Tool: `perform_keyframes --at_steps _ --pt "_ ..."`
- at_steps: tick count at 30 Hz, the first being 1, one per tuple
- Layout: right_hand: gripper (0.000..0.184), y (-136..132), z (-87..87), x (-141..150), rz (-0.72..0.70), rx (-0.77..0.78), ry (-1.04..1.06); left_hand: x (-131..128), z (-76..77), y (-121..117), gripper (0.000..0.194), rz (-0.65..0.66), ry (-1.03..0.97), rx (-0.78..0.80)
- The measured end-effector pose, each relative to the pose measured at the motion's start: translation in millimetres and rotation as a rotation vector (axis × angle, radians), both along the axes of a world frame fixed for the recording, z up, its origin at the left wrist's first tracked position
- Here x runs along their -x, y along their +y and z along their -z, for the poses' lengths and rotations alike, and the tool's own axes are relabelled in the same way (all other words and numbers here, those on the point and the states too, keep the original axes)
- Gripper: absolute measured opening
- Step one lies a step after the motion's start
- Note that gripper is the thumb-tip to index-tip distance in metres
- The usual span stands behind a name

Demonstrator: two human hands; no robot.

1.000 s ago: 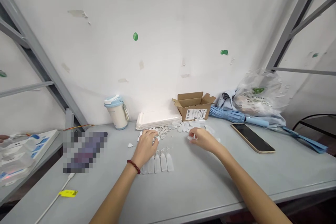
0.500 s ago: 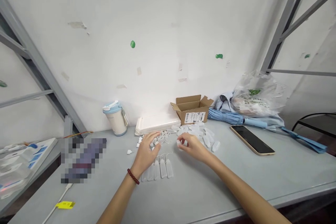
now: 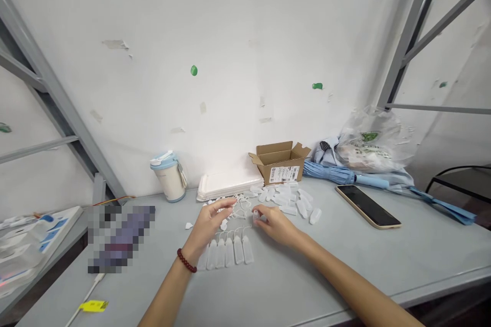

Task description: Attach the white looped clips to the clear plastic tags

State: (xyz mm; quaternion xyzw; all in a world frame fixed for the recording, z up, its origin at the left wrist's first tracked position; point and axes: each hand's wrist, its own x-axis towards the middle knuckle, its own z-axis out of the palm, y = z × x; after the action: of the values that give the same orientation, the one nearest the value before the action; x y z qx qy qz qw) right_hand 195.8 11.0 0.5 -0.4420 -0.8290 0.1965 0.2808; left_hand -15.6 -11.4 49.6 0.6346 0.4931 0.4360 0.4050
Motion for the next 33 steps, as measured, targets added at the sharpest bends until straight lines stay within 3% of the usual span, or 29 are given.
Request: perform_keyframes --at_steps 3,25,33 --pt "0.023 -1 -0.9 1 -0.014 0.012 0.001 -4 -2.2 -3 0.033 0.034 -0.045 0.011" --pt "0.029 1 6.1 2 -0.03 -0.026 -0.039 -11 4.9 -6 0.029 0.158 0.159 -0.157" --pt "0.02 -1 1.9 3 -0.023 -0.002 -0.043 -12 5.2 -8 0.027 0.153 0.17 -0.195"
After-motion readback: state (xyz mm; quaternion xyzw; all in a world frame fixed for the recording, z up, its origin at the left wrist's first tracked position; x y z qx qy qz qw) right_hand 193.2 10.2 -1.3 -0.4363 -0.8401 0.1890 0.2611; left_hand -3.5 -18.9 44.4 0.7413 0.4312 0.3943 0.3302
